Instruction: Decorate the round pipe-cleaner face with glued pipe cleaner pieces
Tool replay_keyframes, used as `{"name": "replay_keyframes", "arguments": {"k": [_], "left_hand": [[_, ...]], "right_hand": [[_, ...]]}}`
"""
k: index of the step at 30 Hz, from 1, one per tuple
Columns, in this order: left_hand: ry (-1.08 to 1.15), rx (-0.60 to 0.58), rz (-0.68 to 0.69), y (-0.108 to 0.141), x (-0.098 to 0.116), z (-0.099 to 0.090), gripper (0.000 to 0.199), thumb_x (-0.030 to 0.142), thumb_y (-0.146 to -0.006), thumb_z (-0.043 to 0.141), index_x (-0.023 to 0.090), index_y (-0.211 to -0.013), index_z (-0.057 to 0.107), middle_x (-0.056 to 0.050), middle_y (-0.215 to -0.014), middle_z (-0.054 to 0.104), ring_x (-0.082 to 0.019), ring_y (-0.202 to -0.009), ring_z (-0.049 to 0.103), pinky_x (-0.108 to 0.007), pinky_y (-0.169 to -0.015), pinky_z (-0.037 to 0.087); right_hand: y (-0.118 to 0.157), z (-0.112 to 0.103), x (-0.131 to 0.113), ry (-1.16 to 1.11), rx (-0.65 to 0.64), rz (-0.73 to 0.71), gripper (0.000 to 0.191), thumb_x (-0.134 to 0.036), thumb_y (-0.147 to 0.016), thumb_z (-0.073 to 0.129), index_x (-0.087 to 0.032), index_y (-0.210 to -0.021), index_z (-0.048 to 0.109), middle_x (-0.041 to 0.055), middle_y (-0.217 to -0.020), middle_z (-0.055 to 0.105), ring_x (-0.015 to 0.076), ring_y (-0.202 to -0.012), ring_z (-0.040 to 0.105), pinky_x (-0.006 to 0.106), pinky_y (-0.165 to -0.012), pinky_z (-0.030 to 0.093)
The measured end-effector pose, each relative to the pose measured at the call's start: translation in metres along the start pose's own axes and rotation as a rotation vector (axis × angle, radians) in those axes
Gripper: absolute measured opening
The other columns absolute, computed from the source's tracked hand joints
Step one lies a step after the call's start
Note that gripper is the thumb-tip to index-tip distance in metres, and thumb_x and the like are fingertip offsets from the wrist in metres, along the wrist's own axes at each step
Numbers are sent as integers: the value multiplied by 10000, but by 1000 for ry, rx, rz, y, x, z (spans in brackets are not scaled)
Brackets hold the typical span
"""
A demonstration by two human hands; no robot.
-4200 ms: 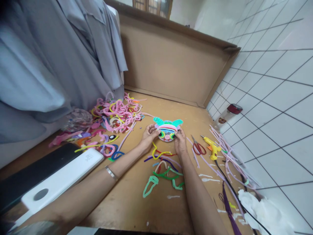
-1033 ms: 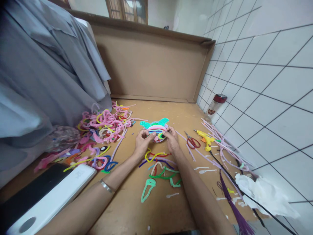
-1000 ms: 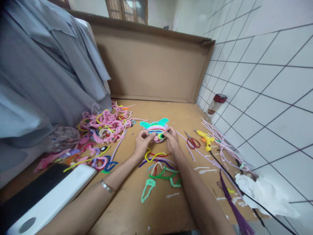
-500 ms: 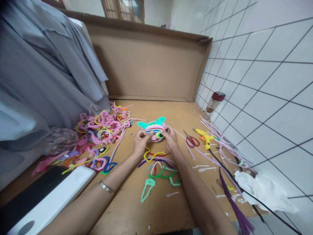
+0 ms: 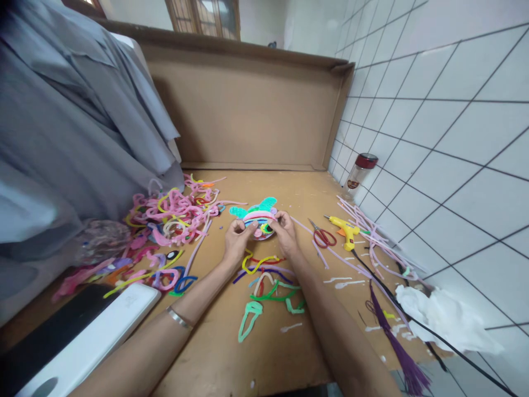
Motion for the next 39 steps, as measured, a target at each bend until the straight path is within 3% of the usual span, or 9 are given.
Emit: {"name": "replay_keyframes", "arguments": {"k": [20,26,33,39], "left_hand": [[-35,13,-15,0,-1,-1,512,459,-623,788,221,-633,335,60,-623,375,-119,-635,443,-242,-608,360],[-49,23,-8,1,0,-2,505,448,-630,786,219,-626,336,60,-624,361,-117,-634,415,-242,-611,357],[-67,17,15,2,5,0,485,415,-616,797,215,-625,356,53,-642,362,-129,-673,417,-248,-649,366],[-79,-34,81,3,18,3,321,312,-747,679,203,-604,414,20,-702,422,-151,-752,437,-270,-728,368]], "right_hand": [[0,0,-2,15,2,-8,260,-402,-683,722,-246,-719,518,-33,-754,497,154,-765,461,260,-729,388],[4,6,1,38,-75,23,375,-320,-600,805,-257,-800,494,-46,-818,512,141,-772,480,242,-694,398],[3,1,3,39,2,25,368,-292,-594,783,-249,-765,461,-61,-757,485,128,-708,449,235,-651,389],[1,-3,5,37,28,23,348,-303,-605,766,-239,-744,454,-54,-782,494,124,-718,462,240,-670,396]]}}
Point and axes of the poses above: each hand's wrist, its own y-axis away from the middle knuckle, its own z-axis out of the palm, x = y × z, the point moved 10 cm from there along -y, towards the middle knuckle
